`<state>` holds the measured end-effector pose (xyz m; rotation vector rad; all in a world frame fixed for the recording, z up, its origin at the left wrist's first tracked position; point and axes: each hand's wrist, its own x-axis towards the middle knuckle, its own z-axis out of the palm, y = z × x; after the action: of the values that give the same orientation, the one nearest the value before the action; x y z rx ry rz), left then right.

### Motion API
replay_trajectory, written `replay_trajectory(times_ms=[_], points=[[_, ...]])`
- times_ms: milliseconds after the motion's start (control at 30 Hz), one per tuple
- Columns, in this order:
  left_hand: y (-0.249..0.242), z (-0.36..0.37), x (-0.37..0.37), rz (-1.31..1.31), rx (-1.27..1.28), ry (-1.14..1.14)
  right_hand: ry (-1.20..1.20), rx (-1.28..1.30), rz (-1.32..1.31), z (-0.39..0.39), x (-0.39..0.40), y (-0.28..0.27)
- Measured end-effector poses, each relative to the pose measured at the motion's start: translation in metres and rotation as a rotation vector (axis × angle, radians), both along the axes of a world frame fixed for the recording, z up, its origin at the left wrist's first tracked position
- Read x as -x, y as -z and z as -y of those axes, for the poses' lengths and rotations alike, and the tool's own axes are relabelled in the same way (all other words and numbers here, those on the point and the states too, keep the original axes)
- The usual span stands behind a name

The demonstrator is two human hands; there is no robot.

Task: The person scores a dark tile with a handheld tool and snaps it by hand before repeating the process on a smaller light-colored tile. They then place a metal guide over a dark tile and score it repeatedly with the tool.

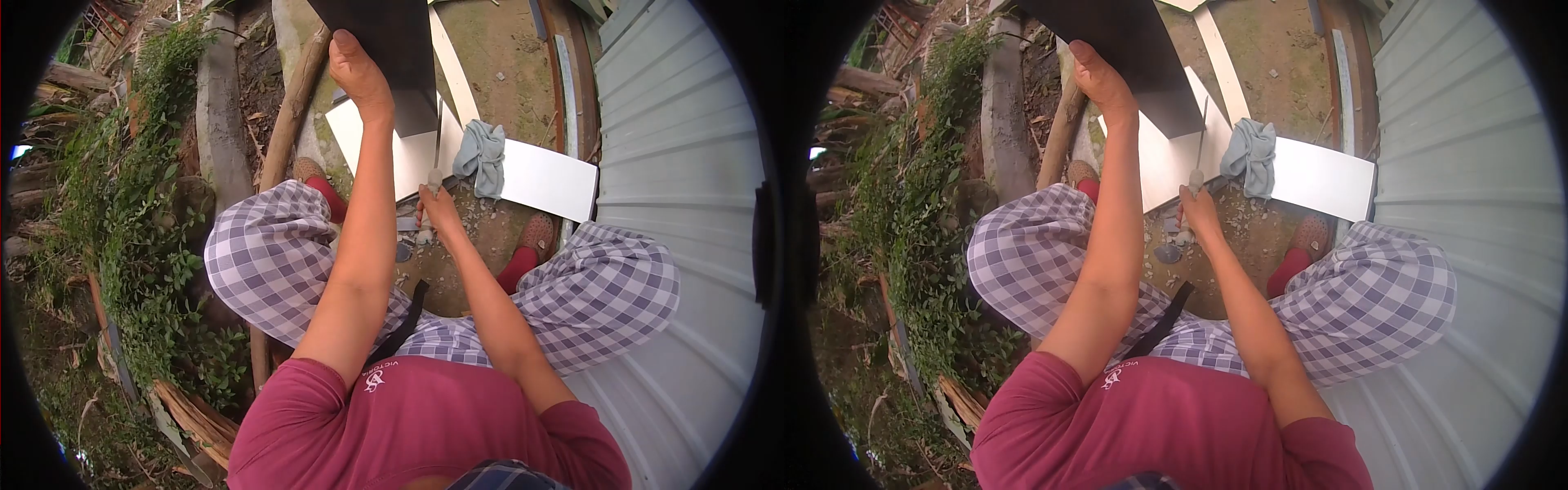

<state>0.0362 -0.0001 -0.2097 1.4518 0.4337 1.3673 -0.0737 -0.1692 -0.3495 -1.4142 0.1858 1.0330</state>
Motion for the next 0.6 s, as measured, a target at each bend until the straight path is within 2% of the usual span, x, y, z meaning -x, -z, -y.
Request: replay_trajectory(times_ms=[600], points=[[-0.0006, -0.0043, 0.0012, -0.018, 0.019, -0.015, 0.01, -0.008, 0.057, -0.0003, 0.0003, 0.004]])
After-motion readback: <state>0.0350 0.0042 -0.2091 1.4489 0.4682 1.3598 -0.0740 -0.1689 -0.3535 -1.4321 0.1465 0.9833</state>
